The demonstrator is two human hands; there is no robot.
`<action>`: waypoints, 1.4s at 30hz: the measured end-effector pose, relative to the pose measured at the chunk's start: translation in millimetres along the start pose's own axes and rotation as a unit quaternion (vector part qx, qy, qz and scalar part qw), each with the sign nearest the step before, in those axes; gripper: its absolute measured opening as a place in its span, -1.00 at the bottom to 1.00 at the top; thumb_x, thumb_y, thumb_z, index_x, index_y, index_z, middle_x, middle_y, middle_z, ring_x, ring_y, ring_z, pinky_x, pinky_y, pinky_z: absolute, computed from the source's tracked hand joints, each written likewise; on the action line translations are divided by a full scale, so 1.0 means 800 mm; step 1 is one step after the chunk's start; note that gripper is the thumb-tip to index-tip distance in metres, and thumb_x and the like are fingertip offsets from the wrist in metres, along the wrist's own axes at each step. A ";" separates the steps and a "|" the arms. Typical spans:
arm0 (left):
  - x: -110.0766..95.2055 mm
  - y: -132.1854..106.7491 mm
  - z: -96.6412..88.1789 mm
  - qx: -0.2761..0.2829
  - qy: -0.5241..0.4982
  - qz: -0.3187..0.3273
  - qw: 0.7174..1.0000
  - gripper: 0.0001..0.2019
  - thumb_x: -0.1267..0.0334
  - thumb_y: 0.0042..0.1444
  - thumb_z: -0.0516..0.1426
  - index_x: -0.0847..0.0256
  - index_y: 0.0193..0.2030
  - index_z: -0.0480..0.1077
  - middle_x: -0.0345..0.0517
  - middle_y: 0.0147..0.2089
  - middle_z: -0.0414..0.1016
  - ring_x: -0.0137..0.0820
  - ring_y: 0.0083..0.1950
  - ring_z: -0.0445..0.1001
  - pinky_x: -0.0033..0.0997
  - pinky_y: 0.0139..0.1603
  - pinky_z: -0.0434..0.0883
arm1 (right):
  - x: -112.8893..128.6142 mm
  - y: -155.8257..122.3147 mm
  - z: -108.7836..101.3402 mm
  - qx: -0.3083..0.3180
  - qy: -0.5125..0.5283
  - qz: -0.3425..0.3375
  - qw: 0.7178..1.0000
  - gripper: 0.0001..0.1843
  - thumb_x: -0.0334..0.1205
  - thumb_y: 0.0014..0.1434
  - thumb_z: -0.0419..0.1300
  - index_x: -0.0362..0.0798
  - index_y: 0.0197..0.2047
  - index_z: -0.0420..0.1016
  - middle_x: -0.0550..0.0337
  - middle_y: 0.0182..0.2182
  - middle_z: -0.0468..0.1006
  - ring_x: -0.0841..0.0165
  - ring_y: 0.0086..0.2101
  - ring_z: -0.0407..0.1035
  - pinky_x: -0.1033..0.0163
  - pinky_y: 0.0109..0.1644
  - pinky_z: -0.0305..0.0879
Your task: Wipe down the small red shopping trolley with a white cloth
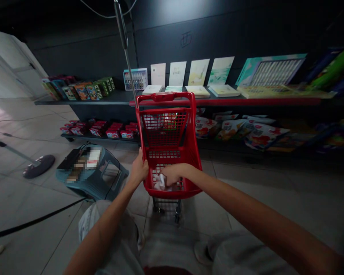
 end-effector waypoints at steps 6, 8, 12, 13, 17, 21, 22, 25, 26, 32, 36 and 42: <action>0.004 0.002 -0.010 -0.003 0.014 -0.011 1.000 -0.26 0.38 0.18 0.00 0.19 0.53 0.03 -0.01 0.35 0.40 -0.15 0.30 0.43 -0.16 0.35 0.31 | -0.017 -0.087 0.003 -0.106 0.030 -0.027 0.994 -0.68 -0.32 0.03 0.30 0.00 -0.09 0.58 0.16 -0.24 0.66 0.30 -0.28 0.52 0.31 -0.18 0.30; 0.006 0.002 -0.011 -0.002 0.013 -0.014 1.000 -0.25 0.37 0.16 0.02 0.18 0.53 0.04 -0.02 0.34 0.42 -0.14 0.32 0.42 -0.16 0.36 0.30 | -0.028 -0.106 0.007 -0.104 0.005 -0.012 0.994 -0.72 -0.35 0.07 0.27 0.02 -0.11 0.59 0.13 -0.23 0.66 0.28 -0.27 0.53 0.30 -0.18 0.29; 0.008 0.000 -0.010 -0.009 -0.003 -0.008 1.000 -0.26 0.36 0.16 0.02 0.16 0.52 0.06 -0.06 0.34 0.42 -0.18 0.34 0.40 -0.18 0.38 0.28 | -0.028 -0.116 0.006 -0.112 0.010 -0.021 0.993 -0.80 -0.36 0.14 0.21 0.01 -0.17 0.59 0.13 -0.24 0.66 0.29 -0.30 0.52 0.31 -0.23 0.26; 0.008 -0.001 -0.010 -0.011 -0.008 -0.006 1.000 -0.26 0.36 0.16 0.02 0.17 0.52 0.06 -0.06 0.32 0.44 -0.19 0.34 0.40 -0.19 0.37 0.29 | -0.024 -0.112 0.006 -0.123 0.025 -0.029 0.992 -0.80 -0.37 0.13 0.21 0.00 -0.17 0.58 0.14 -0.25 0.66 0.31 -0.30 0.51 0.32 -0.22 0.26; 0.006 -0.004 -0.011 -0.018 -0.016 0.006 1.000 -0.27 0.38 0.17 0.00 0.17 0.52 0.07 -0.07 0.30 0.46 -0.22 0.31 0.43 -0.23 0.35 0.31 | -0.011 -0.082 0.017 -0.195 0.106 -0.036 0.974 -0.79 -0.35 0.15 0.16 -0.09 -0.16 0.57 0.10 -0.25 0.66 0.32 -0.29 0.49 0.32 -0.16 0.30; 0.006 -0.005 -0.014 -0.013 -0.005 0.005 1.000 -0.29 0.37 0.18 0.01 0.13 0.51 0.08 -0.11 0.32 0.45 -0.21 0.29 0.45 -0.21 0.33 0.32 | -0.008 -0.059 0.035 -0.224 0.148 -0.035 0.963 -0.76 -0.32 0.16 0.13 -0.13 -0.15 0.58 0.06 -0.22 0.66 0.28 -0.26 0.49 0.28 -0.13 0.32; 0.007 -0.005 -0.015 -0.011 -0.003 0.000 1.000 -0.29 0.36 0.19 0.01 0.12 0.51 0.08 -0.12 0.30 0.46 -0.21 0.28 0.46 -0.20 0.32 0.33 | -0.007 -0.056 0.038 -0.223 0.146 -0.038 0.963 -0.76 -0.30 0.17 0.13 -0.12 -0.16 0.58 0.06 -0.22 0.66 0.27 -0.26 0.49 0.28 -0.12 0.32; 0.010 -0.006 -0.017 -0.011 -0.002 -0.013 1.000 -0.28 0.36 0.18 0.02 0.11 0.51 0.07 -0.13 0.26 0.50 -0.21 0.24 0.49 -0.20 0.30 0.35 | -0.007 -0.052 0.041 -0.233 0.112 -0.036 0.965 -0.77 -0.25 0.22 0.10 -0.12 -0.16 0.56 0.05 -0.22 0.66 0.28 -0.27 0.49 0.28 -0.13 0.31; 0.011 -0.006 -0.017 -0.012 -0.003 -0.015 1.000 -0.27 0.36 0.17 0.03 0.10 0.51 0.07 -0.13 0.25 0.51 -0.21 0.23 0.49 -0.21 0.29 0.35 | -0.008 -0.051 0.041 -0.237 0.093 -0.027 0.967 -0.77 -0.23 0.23 0.10 -0.11 -0.17 0.55 0.04 -0.23 0.66 0.29 -0.27 0.49 0.28 -0.13 0.30; 0.011 -0.003 -0.018 0.000 0.000 -0.015 1.000 -0.25 0.36 0.16 0.06 0.10 0.52 0.07 -0.14 0.19 0.55 -0.18 0.17 0.53 -0.21 0.28 0.37 | -0.016 -0.070 0.036 -0.214 -0.036 0.066 0.974 -0.71 -0.17 0.31 0.03 -0.08 -0.15 0.55 -0.07 -0.18 0.65 0.17 -0.20 0.54 0.22 -0.18 0.27; 0.017 0.001 -0.017 0.002 0.012 -0.025 1.000 -0.24 0.36 0.16 0.05 0.12 0.53 0.03 -0.14 0.20 0.55 -0.18 0.19 0.52 -0.22 0.28 0.36 | -0.032 -0.101 0.023 -0.179 -0.061 0.087 0.978 -0.71 -0.18 0.31 0.04 -0.11 -0.20 0.57 -0.13 -0.21 0.64 0.13 -0.22 0.55 0.20 -0.21 0.25; 0.018 0.005 -0.014 -0.005 0.000 0.013 1.000 -0.27 0.34 0.19 0.03 0.12 0.53 0.04 -0.13 0.29 0.47 -0.16 0.26 0.47 -0.17 0.33 0.32 | -0.030 -0.097 0.021 -0.222 -0.080 0.091 0.968 -0.69 -0.16 0.31 0.04 -0.12 -0.15 0.57 -0.13 -0.16 0.64 0.10 -0.14 0.55 0.20 -0.16 0.28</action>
Point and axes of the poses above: each hand's wrist, its own y-axis towards the middle knuckle, its own z-axis out of the palm, x = y × z, the point moved 7 cm from there along y, towards the middle knuckle
